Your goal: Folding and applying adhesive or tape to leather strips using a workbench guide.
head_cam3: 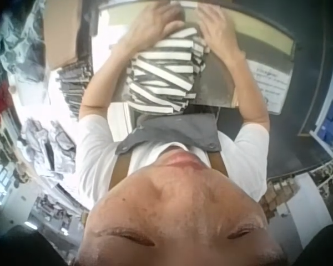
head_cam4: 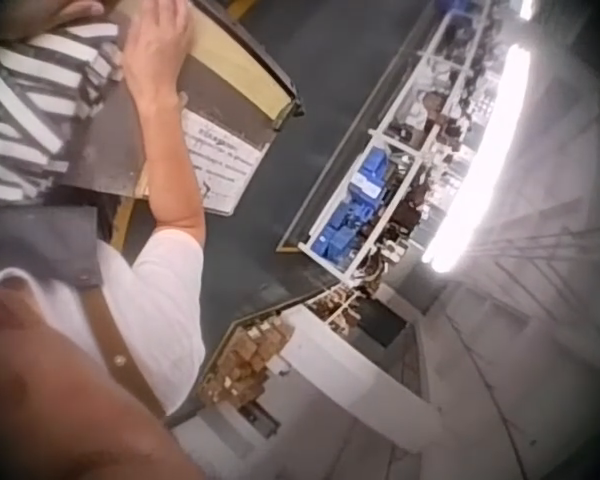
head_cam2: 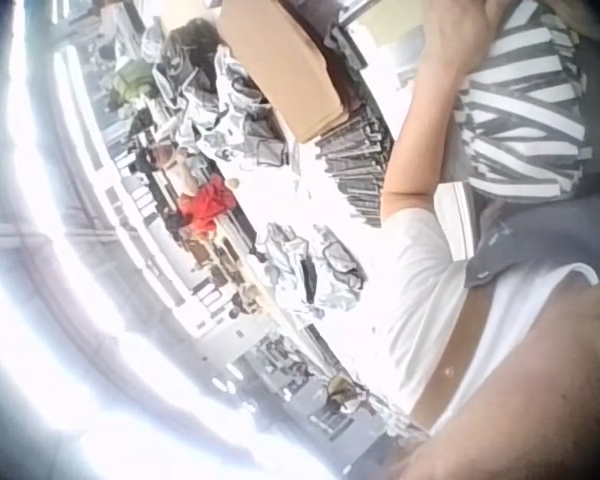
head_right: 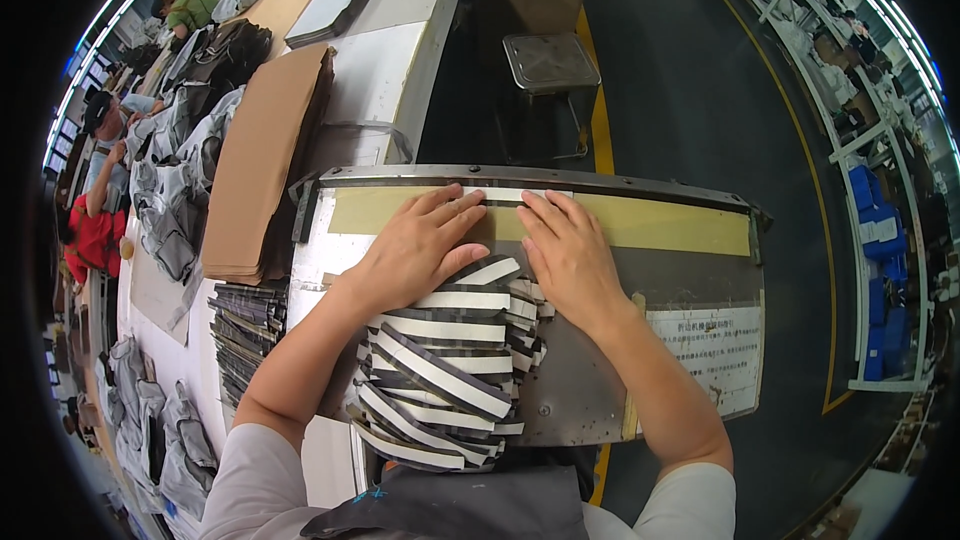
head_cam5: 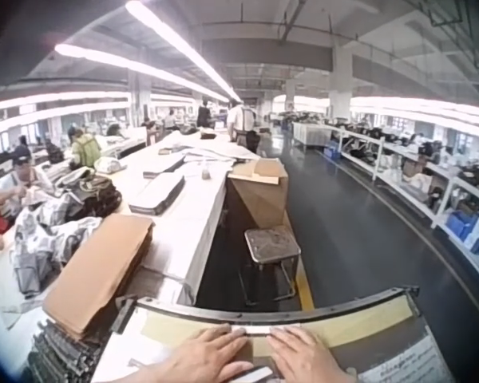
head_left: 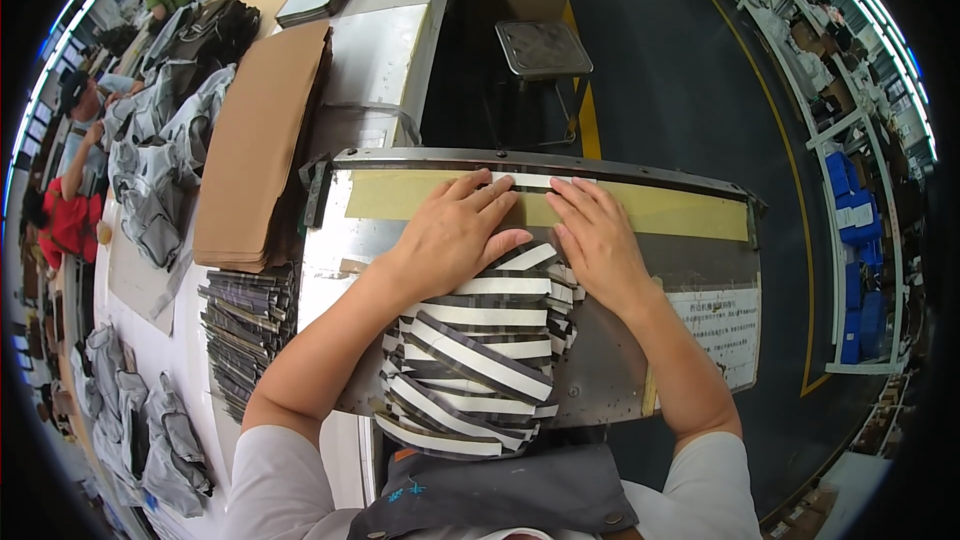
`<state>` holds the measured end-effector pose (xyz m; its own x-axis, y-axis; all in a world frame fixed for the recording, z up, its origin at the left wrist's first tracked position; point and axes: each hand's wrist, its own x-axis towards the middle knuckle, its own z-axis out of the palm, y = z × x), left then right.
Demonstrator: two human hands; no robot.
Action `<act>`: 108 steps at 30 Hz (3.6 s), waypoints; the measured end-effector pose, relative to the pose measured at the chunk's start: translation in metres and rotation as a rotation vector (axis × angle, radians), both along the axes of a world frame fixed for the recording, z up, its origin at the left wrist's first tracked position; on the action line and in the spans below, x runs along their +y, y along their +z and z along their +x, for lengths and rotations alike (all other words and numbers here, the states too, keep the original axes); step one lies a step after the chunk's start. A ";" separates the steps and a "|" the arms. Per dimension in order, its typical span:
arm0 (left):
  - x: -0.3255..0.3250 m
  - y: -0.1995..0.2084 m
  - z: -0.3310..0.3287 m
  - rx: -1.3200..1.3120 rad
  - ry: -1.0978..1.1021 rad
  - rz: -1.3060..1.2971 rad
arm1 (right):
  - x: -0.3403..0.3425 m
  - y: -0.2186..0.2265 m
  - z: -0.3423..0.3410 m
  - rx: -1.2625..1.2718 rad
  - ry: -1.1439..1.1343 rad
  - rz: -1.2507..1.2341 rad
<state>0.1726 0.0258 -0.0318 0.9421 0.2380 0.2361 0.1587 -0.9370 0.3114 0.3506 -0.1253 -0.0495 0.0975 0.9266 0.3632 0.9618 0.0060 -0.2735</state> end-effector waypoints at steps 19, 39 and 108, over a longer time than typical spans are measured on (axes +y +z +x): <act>-0.002 0.002 0.003 -0.038 0.016 0.049 | -0.001 0.006 -0.004 -0.007 -0.011 -0.052; -0.003 0.003 0.006 -0.125 -0.063 0.162 | -0.001 0.008 -0.005 0.067 0.007 0.000; -0.007 0.001 0.000 -0.064 -0.034 0.104 | 0.009 0.009 -0.008 -0.012 0.083 0.013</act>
<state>0.1729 0.0193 -0.0307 0.9316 0.1775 0.3173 0.1095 -0.9692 0.2206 0.3421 -0.1160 -0.0410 0.0160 0.9265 0.3760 0.9610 0.0896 -0.2617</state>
